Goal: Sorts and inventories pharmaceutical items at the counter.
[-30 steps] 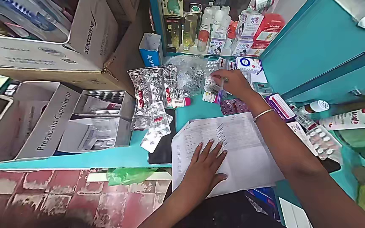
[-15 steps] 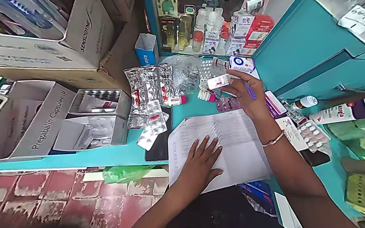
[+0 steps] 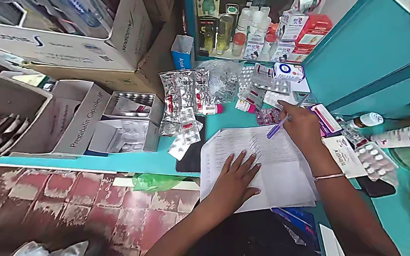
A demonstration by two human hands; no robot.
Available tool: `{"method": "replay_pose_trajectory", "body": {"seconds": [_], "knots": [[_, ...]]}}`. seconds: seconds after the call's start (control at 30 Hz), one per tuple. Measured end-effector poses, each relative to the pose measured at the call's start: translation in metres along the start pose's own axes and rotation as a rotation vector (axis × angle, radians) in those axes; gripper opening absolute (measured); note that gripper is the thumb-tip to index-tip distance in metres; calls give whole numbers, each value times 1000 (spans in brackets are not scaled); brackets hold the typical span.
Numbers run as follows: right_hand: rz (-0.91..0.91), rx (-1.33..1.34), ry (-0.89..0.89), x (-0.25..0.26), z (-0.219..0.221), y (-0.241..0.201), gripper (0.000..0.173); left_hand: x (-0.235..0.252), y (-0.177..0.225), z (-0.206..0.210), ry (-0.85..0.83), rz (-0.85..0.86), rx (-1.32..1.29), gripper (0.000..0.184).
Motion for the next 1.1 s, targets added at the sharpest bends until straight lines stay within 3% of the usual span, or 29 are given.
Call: {"method": "replay_pose_trajectory", "body": {"seconds": [0.13,0.2,0.3,0.4,0.53,0.63,0.7,0.77,0.83,0.9,1.0,1.1], "knots": [[23,-21,-128,-1,-2,-6,27,1,0,-1,-10,2,-6,56],[20,69,-124,3,-9,-12,40,1,1,-1,-8,-1,-19,56],[-108,180,-48,8,-7,-28,54,0,3,-3,0,-14,-52,56],[-205,348,-83,10,7,-57,47,2,4,-2,-1,-16,-65,57],[-583,382,-198,20,30,-112,31,1,5,-1,21,-9,-83,57],[-847,337,-326,28,63,-144,46,1,4,-2,25,12,-106,55],[-969,285,-413,36,79,-157,47,-3,4,-11,113,83,-188,45],[-1050,289,-399,46,82,-162,32,-18,1,-35,321,130,-226,31],[-1042,404,-313,54,75,-159,22,-42,-10,-61,626,15,-171,25],[-956,507,-207,58,67,-152,22,-59,-35,-82,813,-245,-29,22],[-696,608,-94,54,58,-142,21,-68,-81,-85,628,-542,152,48],[-448,697,-12,43,48,-136,21,-67,-97,-79,551,-556,227,47]]}}
Point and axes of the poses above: each hand's wrist, its own x-axis towards the middle knuckle, its own z-axis out of the palm, y = z × x, the point moved 1 cm from there along x, towards the middle knuckle
